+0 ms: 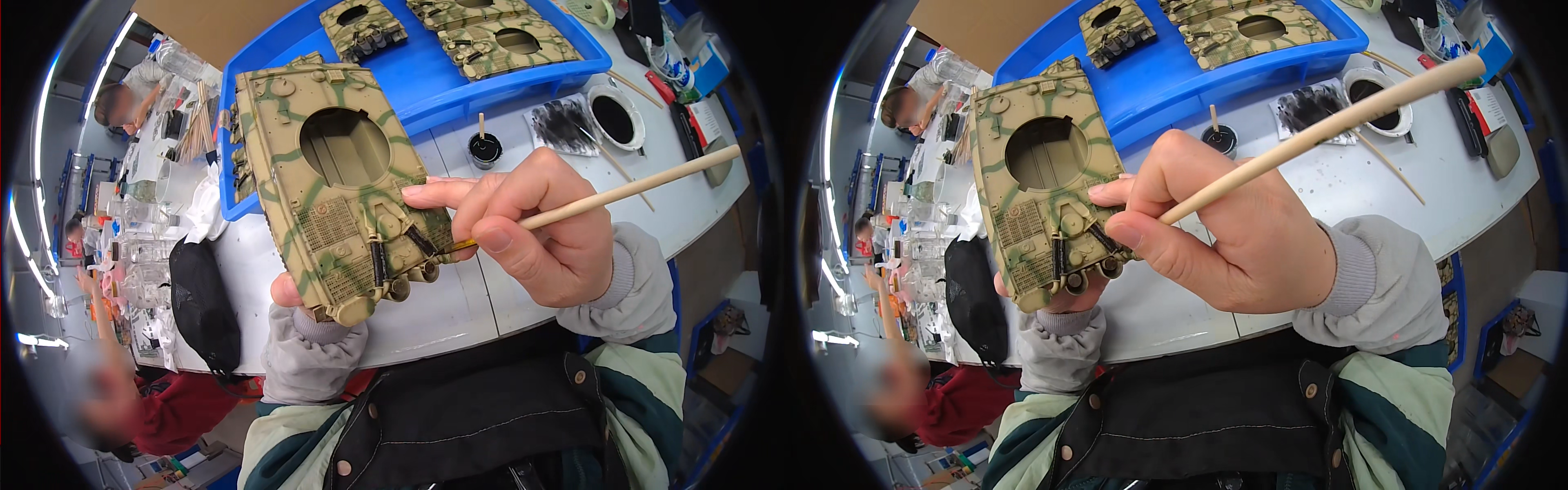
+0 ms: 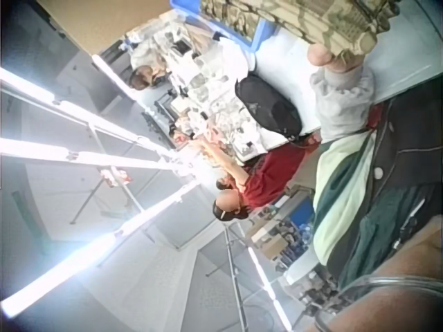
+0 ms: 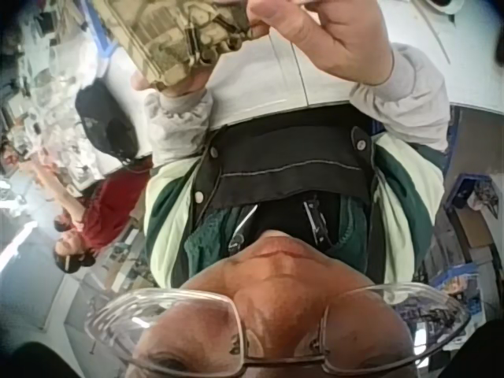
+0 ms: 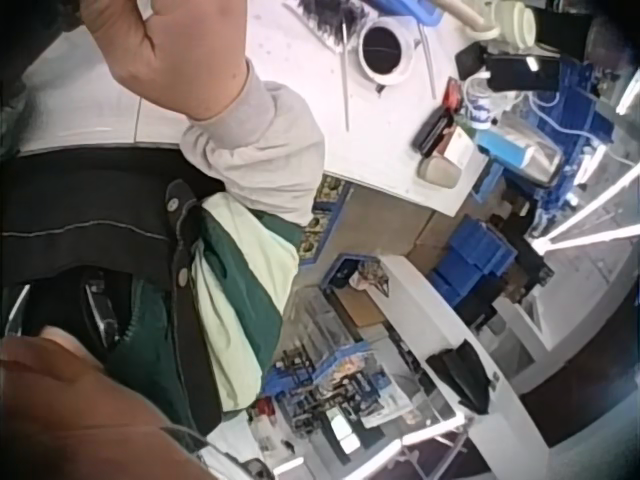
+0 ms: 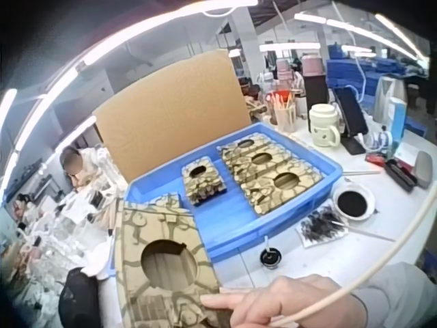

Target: Painting small details on a plastic toy tank model using a fine-tip paintbrush.

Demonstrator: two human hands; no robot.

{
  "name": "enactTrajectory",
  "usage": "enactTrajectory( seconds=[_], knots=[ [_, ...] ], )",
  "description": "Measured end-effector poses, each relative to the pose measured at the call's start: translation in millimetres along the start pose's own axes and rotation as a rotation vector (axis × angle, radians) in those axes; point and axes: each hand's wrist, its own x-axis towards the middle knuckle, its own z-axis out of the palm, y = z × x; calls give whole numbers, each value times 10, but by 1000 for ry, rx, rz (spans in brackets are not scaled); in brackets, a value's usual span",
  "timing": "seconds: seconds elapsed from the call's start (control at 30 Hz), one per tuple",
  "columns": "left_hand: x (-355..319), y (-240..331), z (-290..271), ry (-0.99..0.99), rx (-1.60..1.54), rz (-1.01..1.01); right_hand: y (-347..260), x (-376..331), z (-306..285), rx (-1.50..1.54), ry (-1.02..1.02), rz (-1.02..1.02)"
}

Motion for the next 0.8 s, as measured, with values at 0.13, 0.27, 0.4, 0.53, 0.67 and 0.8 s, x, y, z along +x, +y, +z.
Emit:
enactTrajectory(
  seconds=[0.13, 0.27, 0.4, 0.53, 0.67, 0.8],
  knots=[
    [-42, 23, -44, 89, 33, -37, -9, -4, 19, -11, 15, 4],
    [25, 9, 55, 47, 1, -16, -2, -9, -3, -7, 10, 10],
    [24, 4, 124, 60, 0, 24, 1, -12, -1, -7, -10, -2],
    [7, -23, -64, -40, 18, 49, -7, -2, 7, -22, -6, -11],
    [25, -49, -106, -66, 24, 91, 3, 6, -13, -17, -9, -6],
    [25, -43, -104, -79, 28, 75, 5, 7, -15, 9, -3, -10]
  ],
)
